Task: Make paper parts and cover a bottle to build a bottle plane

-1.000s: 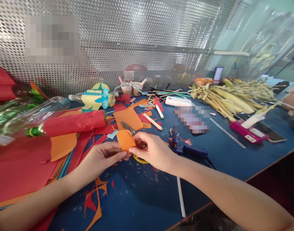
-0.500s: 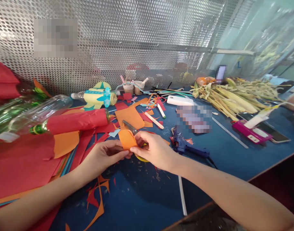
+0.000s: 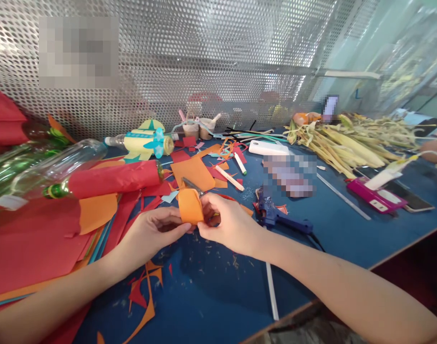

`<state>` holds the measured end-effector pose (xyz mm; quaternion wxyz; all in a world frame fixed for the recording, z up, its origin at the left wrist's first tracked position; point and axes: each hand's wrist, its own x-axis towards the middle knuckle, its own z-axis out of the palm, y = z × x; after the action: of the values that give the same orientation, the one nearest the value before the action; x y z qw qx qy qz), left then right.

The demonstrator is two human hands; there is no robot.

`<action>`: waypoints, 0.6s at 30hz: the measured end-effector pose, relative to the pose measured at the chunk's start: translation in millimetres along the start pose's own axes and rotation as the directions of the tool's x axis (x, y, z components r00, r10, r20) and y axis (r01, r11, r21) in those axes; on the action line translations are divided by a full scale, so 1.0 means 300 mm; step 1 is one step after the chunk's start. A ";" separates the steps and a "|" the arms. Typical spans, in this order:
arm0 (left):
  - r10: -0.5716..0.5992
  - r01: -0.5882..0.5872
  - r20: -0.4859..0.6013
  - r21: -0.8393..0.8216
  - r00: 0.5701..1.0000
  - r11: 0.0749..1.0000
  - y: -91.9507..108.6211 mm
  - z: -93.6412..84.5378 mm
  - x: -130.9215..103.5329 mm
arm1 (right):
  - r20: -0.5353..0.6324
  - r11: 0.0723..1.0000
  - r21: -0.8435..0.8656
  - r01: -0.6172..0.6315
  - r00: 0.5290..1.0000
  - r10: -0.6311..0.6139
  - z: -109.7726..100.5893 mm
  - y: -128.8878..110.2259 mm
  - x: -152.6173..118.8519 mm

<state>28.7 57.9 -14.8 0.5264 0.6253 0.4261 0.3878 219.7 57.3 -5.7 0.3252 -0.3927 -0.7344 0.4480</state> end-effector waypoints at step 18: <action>-0.035 0.034 -0.012 -0.069 0.999 0.997 0.020 -0.008 -0.009 | -0.033 0.986 0.167 0.001 0.999 0.005 -0.008 0.004 0.003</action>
<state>26.4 55.6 -8.6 0.5514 0.5970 0.4266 0.3970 221.6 59.5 -5.8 0.3689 -0.3724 -0.6881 0.5017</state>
